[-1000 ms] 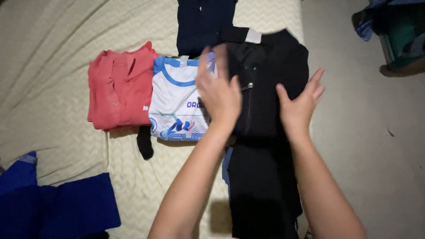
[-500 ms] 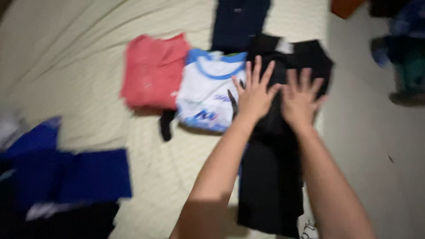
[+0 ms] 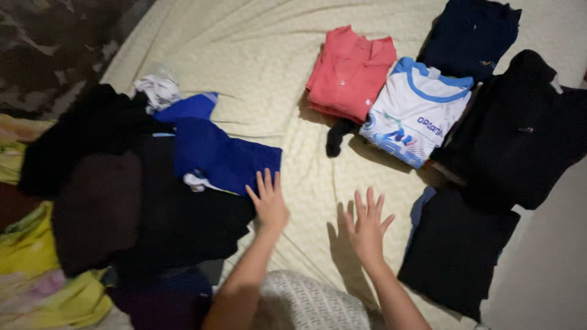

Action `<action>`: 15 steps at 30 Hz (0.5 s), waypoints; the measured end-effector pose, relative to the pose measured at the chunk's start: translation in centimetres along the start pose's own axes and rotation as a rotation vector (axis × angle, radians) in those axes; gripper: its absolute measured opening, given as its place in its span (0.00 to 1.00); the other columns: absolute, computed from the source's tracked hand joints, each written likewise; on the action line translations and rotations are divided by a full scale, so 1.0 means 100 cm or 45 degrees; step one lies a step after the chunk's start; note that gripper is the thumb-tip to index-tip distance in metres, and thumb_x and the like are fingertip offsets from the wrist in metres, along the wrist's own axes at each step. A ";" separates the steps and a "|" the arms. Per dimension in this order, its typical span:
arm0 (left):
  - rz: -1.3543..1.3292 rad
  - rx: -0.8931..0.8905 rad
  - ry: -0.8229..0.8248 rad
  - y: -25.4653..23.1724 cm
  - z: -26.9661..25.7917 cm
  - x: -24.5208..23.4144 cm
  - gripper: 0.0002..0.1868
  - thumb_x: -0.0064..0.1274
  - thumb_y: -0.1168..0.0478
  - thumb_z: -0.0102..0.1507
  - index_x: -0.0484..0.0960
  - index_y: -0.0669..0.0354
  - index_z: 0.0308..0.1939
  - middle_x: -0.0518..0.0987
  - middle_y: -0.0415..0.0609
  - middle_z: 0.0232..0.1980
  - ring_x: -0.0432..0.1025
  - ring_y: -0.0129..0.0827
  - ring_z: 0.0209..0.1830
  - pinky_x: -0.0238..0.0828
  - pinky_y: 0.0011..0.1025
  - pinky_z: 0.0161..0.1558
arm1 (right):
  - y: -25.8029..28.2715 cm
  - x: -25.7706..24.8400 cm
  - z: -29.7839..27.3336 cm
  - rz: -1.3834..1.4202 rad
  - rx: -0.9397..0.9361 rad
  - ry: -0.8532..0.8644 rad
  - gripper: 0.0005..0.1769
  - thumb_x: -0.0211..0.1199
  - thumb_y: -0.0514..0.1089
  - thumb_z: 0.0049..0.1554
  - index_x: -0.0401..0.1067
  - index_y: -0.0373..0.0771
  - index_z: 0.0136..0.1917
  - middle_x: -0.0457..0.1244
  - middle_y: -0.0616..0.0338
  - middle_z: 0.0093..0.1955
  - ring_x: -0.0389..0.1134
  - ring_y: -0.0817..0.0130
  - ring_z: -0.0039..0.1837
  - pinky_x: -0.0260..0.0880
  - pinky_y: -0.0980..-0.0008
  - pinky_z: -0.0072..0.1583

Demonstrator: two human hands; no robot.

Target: The person folds several shirts, a jacket, and a pair of pants on a bed, placing each folded item into organized stacks.

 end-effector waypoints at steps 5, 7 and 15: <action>0.243 0.283 0.197 0.064 0.032 0.039 0.49 0.56 0.48 0.59 0.51 0.53 0.80 0.48 0.61 0.83 0.39 0.51 0.84 0.23 0.63 0.76 | 0.008 0.026 -0.058 0.131 0.162 0.162 0.36 0.60 0.55 0.59 0.56 0.53 0.78 0.40 0.55 0.85 0.33 0.43 0.85 0.30 0.19 0.71; 0.189 0.416 0.393 0.057 0.035 0.046 0.50 0.55 0.43 0.62 0.49 0.59 0.81 0.47 0.67 0.83 0.38 0.52 0.84 0.21 0.63 0.78 | 0.002 0.035 -0.073 0.182 0.248 0.246 0.32 0.60 0.55 0.60 0.61 0.57 0.77 0.43 0.61 0.85 0.33 0.49 0.86 0.28 0.24 0.74; -0.261 0.190 -0.034 0.049 0.048 0.067 0.41 0.56 0.43 0.60 0.64 0.57 0.73 0.60 0.63 0.78 0.54 0.61 0.77 0.35 0.60 0.76 | -0.028 0.044 -0.114 0.480 0.396 0.331 0.31 0.59 0.56 0.60 0.63 0.55 0.76 0.44 0.62 0.85 0.34 0.52 0.86 0.27 0.29 0.75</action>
Point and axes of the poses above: each hand's wrist, its own z-axis towards the middle knuckle, its own x-axis out of the palm, y = z × x, the point moved 9 cm from there along z, towards the middle knuckle
